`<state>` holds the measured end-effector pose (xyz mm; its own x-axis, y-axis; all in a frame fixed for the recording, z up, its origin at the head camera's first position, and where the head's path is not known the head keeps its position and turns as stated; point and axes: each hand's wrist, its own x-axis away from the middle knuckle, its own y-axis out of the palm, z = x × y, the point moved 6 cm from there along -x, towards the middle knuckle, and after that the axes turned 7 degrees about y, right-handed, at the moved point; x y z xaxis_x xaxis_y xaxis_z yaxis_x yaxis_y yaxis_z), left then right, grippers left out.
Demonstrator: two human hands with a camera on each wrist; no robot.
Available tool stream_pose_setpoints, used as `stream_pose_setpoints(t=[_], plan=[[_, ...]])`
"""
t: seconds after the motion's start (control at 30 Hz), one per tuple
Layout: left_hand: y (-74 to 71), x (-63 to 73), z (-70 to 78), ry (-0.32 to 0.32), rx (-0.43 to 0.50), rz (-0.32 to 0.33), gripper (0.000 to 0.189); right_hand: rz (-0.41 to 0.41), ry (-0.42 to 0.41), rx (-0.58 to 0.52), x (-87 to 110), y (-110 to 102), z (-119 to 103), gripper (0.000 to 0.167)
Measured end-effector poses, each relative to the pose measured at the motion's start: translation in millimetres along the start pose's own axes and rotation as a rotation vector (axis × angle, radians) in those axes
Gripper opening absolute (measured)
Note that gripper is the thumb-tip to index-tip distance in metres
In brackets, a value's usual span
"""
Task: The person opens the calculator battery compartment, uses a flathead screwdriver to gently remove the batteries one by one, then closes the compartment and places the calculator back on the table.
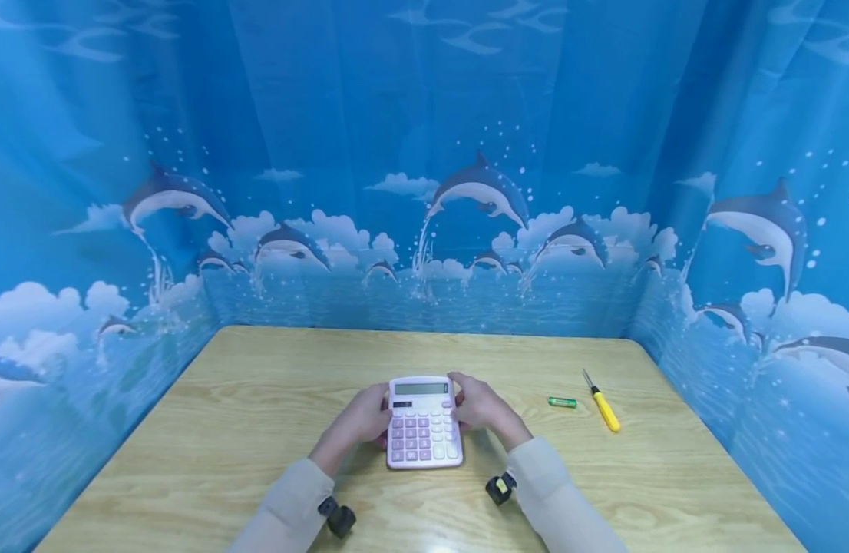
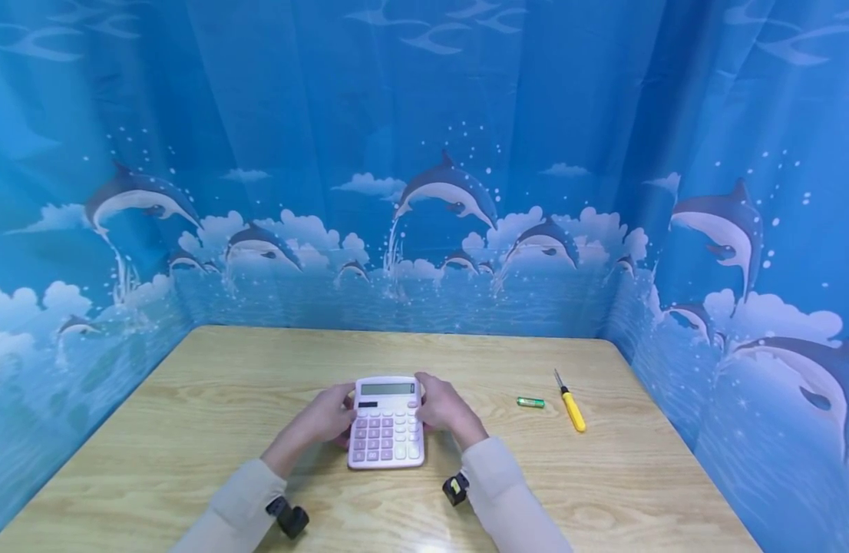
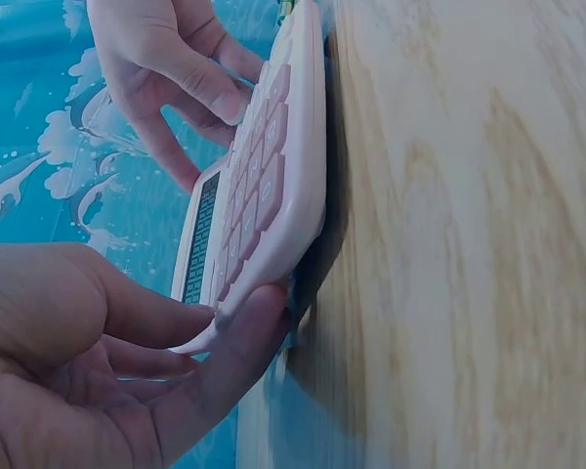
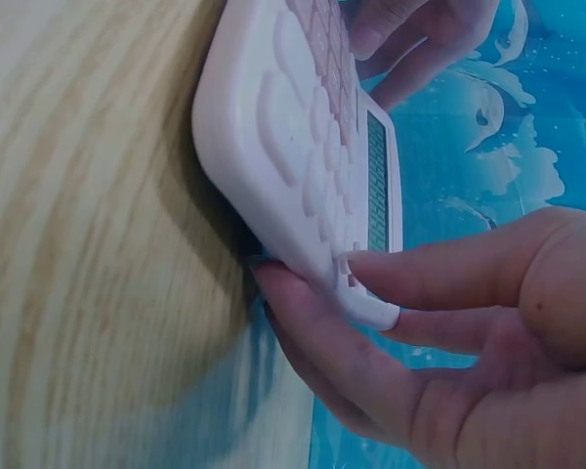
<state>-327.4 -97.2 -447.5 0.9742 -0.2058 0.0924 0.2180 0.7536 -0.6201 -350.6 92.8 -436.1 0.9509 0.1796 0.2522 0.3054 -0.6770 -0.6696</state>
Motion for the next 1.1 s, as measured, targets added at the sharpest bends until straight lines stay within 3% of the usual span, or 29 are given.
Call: stream_pose_setpoints(t=[0.27, 0.63, 1.1], plan=[[-0.7, -2.4, -2.3, 0.022, -0.035, 0.016, 0.061, -0.021, 0.001, -0.033, 0.6, 3.3, 0.5, 0.088], [-3.9, -4.8, -4.2, -0.029, -0.051, 0.026, 0.065, -0.023, 0.007, -0.055, -0.5, 4.5, -0.6, 0.086], [-8.4, -5.5, -6.8, 0.016, -0.059, 0.034, 0.071, 0.009, 0.001, -0.039, -5.6, 3.9, 1.0, 0.082]])
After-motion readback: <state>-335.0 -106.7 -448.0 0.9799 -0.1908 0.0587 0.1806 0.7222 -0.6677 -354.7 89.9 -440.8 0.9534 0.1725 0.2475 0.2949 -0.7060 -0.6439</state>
